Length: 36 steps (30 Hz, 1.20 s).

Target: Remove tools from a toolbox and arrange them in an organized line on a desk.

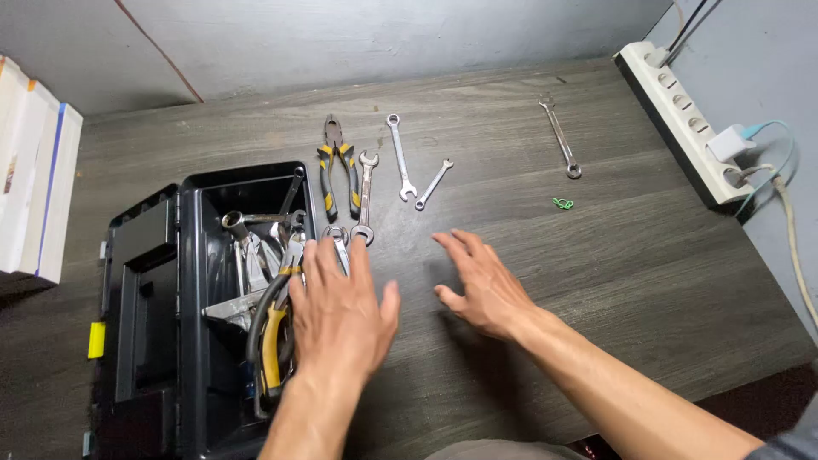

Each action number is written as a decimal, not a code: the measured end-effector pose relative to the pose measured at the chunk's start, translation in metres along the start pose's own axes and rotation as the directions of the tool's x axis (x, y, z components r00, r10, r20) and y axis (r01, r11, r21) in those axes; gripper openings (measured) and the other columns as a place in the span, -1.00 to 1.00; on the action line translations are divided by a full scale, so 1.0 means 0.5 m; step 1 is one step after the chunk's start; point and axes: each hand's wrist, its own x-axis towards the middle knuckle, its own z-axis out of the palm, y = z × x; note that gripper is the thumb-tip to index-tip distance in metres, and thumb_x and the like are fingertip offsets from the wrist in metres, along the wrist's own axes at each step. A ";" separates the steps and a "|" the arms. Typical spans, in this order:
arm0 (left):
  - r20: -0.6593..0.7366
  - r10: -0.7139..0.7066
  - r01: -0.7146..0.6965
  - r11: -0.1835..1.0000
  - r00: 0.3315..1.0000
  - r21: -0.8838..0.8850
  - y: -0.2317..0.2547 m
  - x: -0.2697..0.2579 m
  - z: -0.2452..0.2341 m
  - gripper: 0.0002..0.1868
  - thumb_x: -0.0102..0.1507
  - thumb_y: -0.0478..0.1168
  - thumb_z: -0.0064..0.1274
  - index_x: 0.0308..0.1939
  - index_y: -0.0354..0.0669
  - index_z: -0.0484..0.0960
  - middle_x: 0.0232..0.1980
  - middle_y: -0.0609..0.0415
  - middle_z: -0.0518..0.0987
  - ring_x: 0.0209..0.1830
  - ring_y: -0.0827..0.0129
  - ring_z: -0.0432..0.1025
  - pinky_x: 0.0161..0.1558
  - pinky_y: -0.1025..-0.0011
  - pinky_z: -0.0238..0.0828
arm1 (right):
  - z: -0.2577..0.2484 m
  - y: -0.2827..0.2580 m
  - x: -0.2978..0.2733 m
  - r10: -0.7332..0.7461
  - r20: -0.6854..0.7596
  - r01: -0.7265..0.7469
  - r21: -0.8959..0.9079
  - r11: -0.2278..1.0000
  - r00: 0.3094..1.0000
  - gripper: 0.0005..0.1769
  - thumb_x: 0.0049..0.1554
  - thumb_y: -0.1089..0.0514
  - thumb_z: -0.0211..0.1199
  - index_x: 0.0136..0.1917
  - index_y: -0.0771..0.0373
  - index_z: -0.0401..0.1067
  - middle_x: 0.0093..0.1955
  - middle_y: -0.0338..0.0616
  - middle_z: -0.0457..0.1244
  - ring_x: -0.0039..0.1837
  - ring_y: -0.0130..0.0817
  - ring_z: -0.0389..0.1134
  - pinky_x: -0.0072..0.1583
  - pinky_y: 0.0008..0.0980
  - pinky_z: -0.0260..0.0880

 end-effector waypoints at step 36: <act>0.225 0.064 -0.099 0.984 0.972 0.147 -0.011 -0.043 0.010 -0.54 0.15 -0.01 0.18 0.00 -0.25 0.62 0.18 -0.25 0.47 0.65 -0.35 -0.38 0.39 -0.27 -0.33 | 0.065 -0.083 -0.035 0.090 0.323 -0.039 -0.162 0.986 0.942 0.12 0.06 -0.19 0.37 0.69 -0.25 -0.22 0.71 -0.04 -0.45 0.68 0.16 -0.48 0.55 0.22 -0.31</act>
